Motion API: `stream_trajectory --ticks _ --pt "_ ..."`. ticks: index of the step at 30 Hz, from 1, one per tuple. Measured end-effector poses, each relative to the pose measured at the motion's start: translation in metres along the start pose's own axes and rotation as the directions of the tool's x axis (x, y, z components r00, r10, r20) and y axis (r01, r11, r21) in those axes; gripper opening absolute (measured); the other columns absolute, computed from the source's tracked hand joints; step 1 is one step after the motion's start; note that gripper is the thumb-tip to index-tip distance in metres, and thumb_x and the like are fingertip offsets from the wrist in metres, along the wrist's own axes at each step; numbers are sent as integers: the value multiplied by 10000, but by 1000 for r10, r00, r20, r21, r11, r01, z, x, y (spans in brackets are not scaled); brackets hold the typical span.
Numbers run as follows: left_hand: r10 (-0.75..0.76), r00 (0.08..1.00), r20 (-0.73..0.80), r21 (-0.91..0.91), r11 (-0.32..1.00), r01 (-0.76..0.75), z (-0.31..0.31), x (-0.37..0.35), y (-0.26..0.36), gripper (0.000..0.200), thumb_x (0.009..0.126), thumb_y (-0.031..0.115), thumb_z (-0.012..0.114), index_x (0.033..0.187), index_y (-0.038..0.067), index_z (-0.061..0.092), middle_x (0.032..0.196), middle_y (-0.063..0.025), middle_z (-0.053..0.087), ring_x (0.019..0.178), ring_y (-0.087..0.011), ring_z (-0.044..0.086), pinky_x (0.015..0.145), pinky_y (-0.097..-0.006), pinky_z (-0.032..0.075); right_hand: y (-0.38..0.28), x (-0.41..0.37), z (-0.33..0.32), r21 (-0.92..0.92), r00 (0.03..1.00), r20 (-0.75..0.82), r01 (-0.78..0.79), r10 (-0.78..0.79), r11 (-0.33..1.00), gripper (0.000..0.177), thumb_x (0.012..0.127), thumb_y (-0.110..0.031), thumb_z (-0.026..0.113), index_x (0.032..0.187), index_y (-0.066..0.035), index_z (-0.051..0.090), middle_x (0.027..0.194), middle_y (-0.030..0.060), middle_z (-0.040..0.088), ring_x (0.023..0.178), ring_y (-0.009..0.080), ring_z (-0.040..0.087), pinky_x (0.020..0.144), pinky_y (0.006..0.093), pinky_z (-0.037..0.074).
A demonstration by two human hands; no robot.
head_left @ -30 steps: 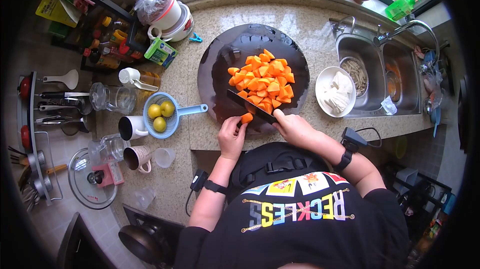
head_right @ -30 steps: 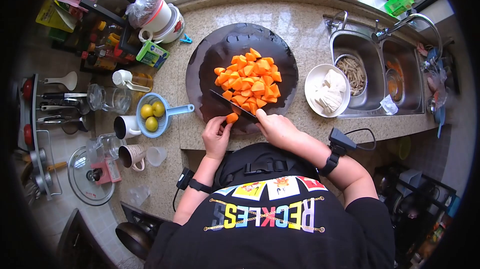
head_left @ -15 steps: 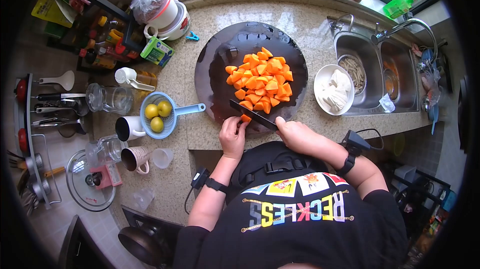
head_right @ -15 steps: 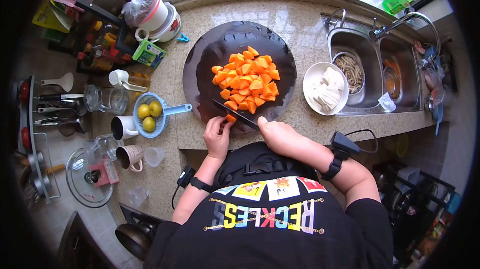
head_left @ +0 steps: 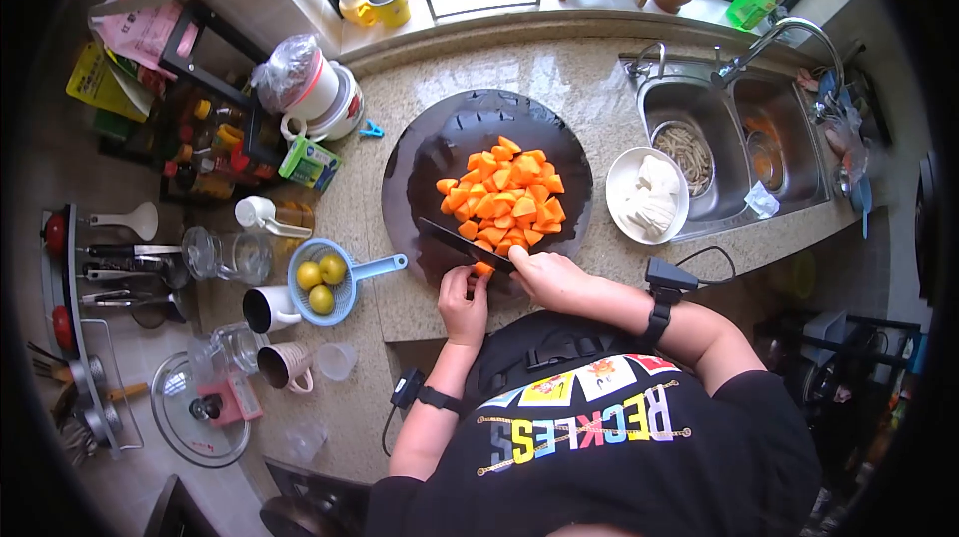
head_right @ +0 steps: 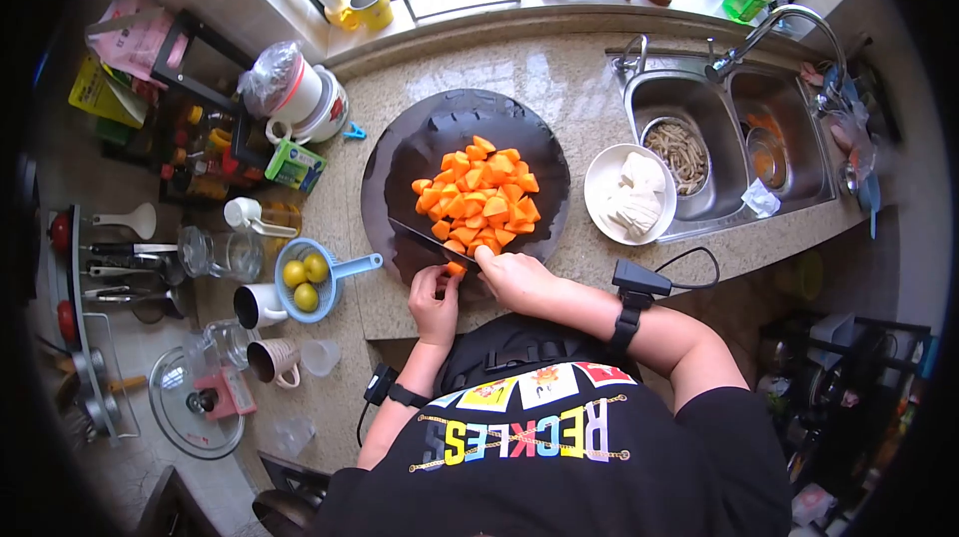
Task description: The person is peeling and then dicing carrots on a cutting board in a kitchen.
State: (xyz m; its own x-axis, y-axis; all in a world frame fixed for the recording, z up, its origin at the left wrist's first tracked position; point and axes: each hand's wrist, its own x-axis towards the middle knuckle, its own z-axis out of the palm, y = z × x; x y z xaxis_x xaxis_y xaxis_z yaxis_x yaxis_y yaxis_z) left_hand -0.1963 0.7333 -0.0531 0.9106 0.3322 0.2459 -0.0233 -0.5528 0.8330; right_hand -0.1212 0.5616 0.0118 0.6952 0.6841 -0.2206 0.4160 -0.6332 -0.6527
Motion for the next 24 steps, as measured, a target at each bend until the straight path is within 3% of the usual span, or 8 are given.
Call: stream_trajectory --ticks 4,6,11,15,18,19,21,24 --pt "28 1000 0 -53 998 -28 9 11 2 181 806 15 717 961 -11 628 905 -94 585 634 -164 586 593 -282 509 1 -12 -27 7 974 -224 -12 13 1000 241 927 -170 552 986 -33 362 698 230 615 696 450 616 577 532 470" --pt "17 1000 12 23 1000 -17 11 12 1 196 807 12 725 973 -12 623 917 -85 575 659 -142 586 588 -260 499 11 -19 -40 14 950 -310 -38 41 999 226 928 -167 543 993 -44 365 690 221 616 686 449 614 573 536 471" --pt "85 996 1 25 996 -85 14 5 -3 251 806 25 722 1027 12 605 993 -95 520 711 -159 544 600 -258 476 44 -29 -53 17 850 -464 -273 249 962 218 886 -108 526 1007 -11 371 694 253 620 706 450 636 598 544 496" --pt "162 986 42 124 978 -166 13 7 4 344 772 45 741 1084 33 596 1011 -87 492 758 -184 485 605 -289 421 64 -27 -51 16 783 -513 -400 351 916 228 816 -35 523 1014 12 418 755 239 650 728 420 668 629 503 532" --pt "270 958 94 241 928 -285 10 13 8 398 738 76 760 1097 32 591 1039 -130 492 934 -303 502 800 -398 436 72 -24 -45 -10 762 -498 -482 414 876 369 762 -40 628 1062 22 422 797 231 661 779 382 686 651 466 551" --pt "285 953 104 225 927 -301 10 16 10 398 738 76 760 1097 32 591 1039 -130 492 934 -303 502 800 -398 436 70 -25 -46 -19 765 -474 -504 436 863 426 729 -37 671 1070 23 423 811 224 666 800 364 691 667 454 555" --pt "309 942 128 263 906 -333 10 20 13 410 727 92 766 1095 34 594 1044 -142 492 1004 -343 483 882 -441 403 71 -25 -44 -6 798 -414 -484 438 875 375 756 -11 623 1069 28 420 823 237 665 818 388 683 685 460 549" --pt "330 931 159 255 897 -361 9 28 17 408 735 100 764 1102 33 598 1057 -142 489 1019 -335 476 885 -442 405 65 -23 -39 18 848 -354 -416 395 909 325 778 -6 587 1047 24 407 805 242 655 801 416 668 663 482 533"
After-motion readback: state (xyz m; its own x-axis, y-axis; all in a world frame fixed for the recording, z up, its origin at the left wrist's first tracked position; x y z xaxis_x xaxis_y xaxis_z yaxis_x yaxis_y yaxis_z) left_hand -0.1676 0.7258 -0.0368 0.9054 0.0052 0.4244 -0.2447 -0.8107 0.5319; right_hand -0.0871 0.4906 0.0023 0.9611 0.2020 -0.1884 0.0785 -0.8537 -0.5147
